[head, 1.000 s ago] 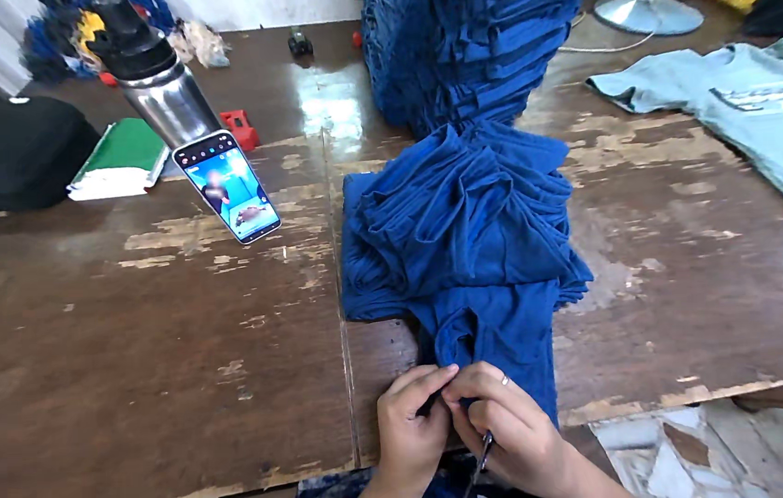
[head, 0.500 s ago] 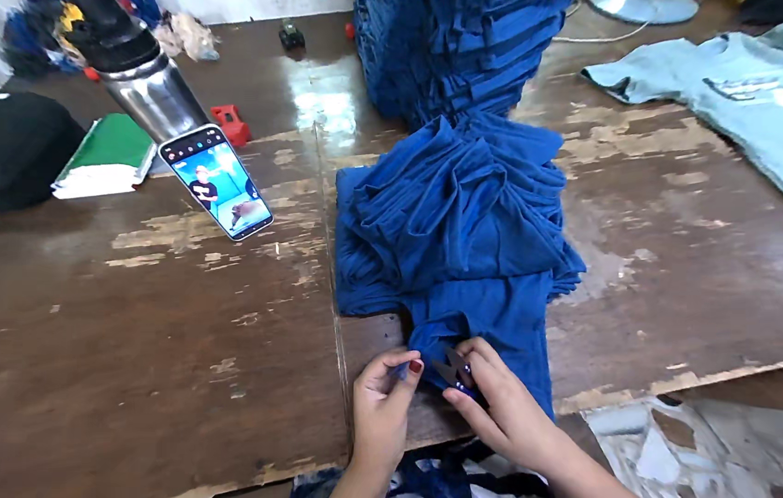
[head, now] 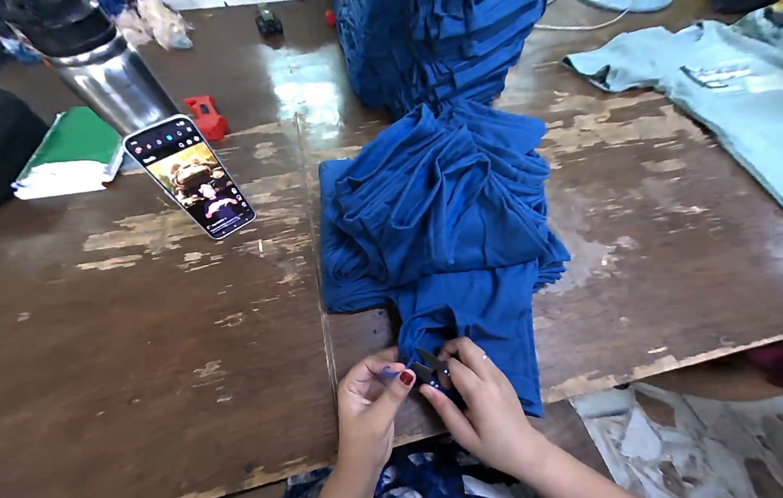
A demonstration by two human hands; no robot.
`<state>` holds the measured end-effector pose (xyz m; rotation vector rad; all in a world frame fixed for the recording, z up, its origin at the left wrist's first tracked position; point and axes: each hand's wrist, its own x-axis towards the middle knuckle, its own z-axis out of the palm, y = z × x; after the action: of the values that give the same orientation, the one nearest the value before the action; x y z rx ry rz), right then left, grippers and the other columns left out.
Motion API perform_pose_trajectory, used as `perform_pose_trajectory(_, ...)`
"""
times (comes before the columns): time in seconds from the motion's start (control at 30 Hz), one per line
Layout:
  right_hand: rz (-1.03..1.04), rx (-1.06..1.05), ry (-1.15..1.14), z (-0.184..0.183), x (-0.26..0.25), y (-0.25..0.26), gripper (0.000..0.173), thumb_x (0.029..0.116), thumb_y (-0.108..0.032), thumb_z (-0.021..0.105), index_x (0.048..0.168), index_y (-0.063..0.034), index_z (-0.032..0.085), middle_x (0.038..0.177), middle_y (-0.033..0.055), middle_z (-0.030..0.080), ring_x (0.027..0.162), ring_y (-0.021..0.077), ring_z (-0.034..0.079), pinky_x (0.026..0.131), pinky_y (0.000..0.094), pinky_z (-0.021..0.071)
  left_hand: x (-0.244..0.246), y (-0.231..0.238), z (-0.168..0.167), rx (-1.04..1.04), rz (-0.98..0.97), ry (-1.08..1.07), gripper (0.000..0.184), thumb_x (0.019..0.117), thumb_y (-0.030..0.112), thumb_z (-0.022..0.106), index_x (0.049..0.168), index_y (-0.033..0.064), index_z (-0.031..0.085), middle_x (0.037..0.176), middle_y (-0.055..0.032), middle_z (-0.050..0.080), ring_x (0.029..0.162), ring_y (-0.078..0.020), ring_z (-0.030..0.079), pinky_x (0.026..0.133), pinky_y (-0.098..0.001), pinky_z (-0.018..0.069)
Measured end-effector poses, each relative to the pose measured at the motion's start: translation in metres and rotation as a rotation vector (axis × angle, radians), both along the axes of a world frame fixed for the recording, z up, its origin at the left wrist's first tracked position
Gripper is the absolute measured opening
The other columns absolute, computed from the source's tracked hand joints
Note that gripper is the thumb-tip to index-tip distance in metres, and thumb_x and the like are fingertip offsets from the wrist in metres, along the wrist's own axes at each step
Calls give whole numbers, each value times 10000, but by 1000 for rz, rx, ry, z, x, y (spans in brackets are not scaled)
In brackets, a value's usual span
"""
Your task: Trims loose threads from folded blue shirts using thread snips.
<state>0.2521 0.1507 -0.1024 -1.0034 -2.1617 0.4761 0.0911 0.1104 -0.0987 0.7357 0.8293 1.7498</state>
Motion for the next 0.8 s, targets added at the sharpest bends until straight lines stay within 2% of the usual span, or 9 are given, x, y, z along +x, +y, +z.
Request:
perform_pose_trajectory(0.2,1,35,-4,-2,-7,2,450,1061,-418,438,878,-66,649,988,118,639,935,224,613,782,324,518,0,-1,-4,34,13,90,80,898,158,768,973,130,772,1099,-24,758,1016,-75,709,879,-243,585)
perform_pose_trajectory(0.37,23,-2,-18,2,-4,3,463,1073,-400,391,862,-73,642,988,108,636,949,217,608,786,311,512,-2,0,-6,24,-6,54,22,916,153,718,935,151,707,1079,-60,757,1028,-115,716,887,-282,581)
perform_pose_trajectory(0.43,53,-45,16,3,-1,4,462,1079,-389,388,876,-66,648,1002,109,631,976,204,600,823,296,505,-1,1,-5,19,9,56,96,924,118,710,1004,166,687,1066,-40,754,1010,-109,719,891,-287,584)
perform_pose_trajectory(0.5,81,-78,54,3,2,5,451,1079,-374,397,876,-60,650,1002,108,629,988,189,596,848,279,498,0,2,-3,12,28,83,236,921,71,719,1144,147,705,1067,-7,735,988,-89,701,888,-279,587)
perform_pose_trajectory(0.53,91,-88,66,3,3,5,445,1077,-366,403,873,-56,650,1003,106,628,991,182,595,857,271,494,1,3,-2,-5,42,98,258,916,58,724,1162,136,721,1058,6,736,977,-80,699,879,-270,589)
perform_pose_trajectory(0.7,123,-74,66,2,9,7,433,1076,-379,422,876,-62,640,1008,99,637,976,171,604,847,267,503,5,6,1,-80,108,123,130,928,45,703,1030,104,756,983,26,745,889,-42,698,823,-230,589)
perform_pose_trajectory(0.8,141,-41,45,1,13,11,426,1069,-396,435,880,-69,630,1010,99,650,941,164,617,811,272,514,6,6,-2,-60,134,144,110,965,60,660,1008,118,743,972,44,741,885,-28,691,823,-225,583)
